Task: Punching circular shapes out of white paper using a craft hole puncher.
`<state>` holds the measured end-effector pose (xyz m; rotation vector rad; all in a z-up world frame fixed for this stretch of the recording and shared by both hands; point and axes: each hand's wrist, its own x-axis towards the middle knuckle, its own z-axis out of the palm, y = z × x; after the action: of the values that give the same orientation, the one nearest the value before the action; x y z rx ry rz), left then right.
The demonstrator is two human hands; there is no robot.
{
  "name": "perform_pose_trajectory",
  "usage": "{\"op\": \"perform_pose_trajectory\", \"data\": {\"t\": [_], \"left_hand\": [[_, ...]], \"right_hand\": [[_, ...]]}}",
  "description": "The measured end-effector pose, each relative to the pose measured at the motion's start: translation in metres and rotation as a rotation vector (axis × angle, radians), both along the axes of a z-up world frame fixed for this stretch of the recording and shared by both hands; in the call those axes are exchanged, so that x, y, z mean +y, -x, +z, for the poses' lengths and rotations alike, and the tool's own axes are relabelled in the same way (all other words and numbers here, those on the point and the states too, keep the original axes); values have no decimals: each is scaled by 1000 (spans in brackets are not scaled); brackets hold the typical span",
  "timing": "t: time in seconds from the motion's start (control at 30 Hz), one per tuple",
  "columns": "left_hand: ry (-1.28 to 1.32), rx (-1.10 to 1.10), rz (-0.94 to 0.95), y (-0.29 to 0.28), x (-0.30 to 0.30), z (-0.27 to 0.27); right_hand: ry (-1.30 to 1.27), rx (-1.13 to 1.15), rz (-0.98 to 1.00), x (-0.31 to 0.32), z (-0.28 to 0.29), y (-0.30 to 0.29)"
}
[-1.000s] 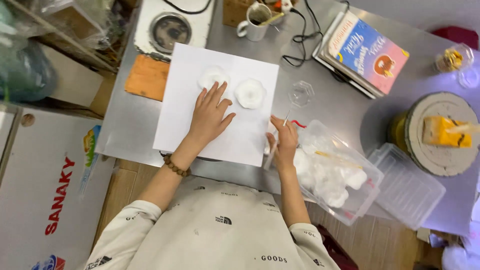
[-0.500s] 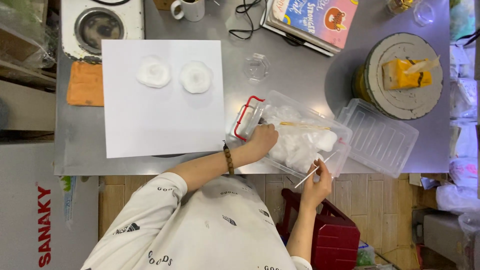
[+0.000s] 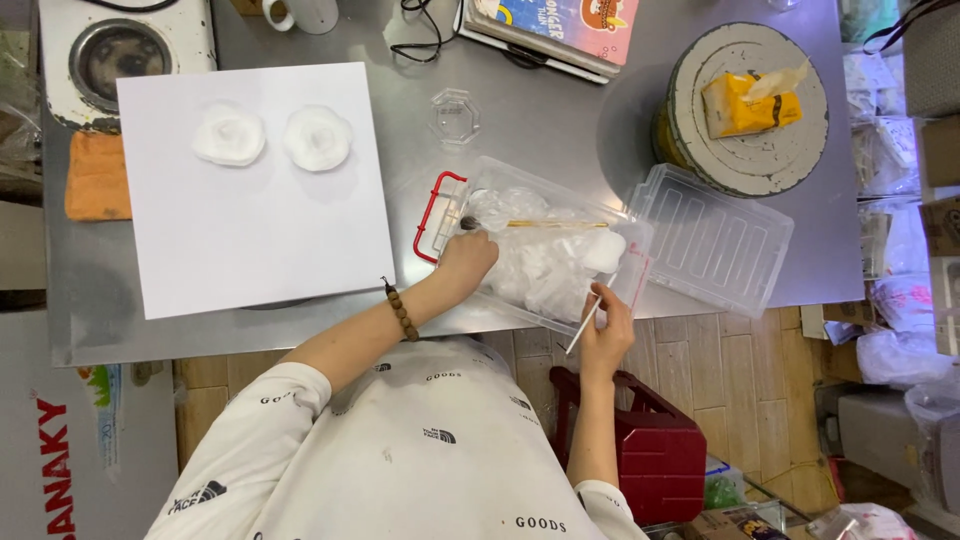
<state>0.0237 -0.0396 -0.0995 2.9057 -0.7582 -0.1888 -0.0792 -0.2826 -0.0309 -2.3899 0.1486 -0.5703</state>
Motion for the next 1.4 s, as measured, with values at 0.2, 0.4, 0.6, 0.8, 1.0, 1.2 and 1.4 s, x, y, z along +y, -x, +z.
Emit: {"op": "perform_pose_trajectory", "data": {"t": [0.2, 0.4, 0.6, 0.8, 1.0, 1.2, 1.4], "left_hand": [[80, -34, 43, 0, 2, 10], [88, -3, 25, 7, 4, 48], [46, -11, 43, 8, 2, 36], [0, 38, 94, 11, -5, 9], [-5, -59, 157, 14, -10, 14], [-70, -36, 168, 11, -7, 21], [-1, 78, 222, 13, -7, 19]], "right_hand": [[-36, 17, 180, 41, -8, -24], [-75, -4, 333, 81, 0, -34], [-79, 30, 334, 82, 0, -34], [-63, 15, 365, 81, -3, -35], [-86, 6, 364, 82, 0, -34], [-71, 7, 355, 82, -3, -35], [-12, 166, 402, 87, 5, -42]]}}
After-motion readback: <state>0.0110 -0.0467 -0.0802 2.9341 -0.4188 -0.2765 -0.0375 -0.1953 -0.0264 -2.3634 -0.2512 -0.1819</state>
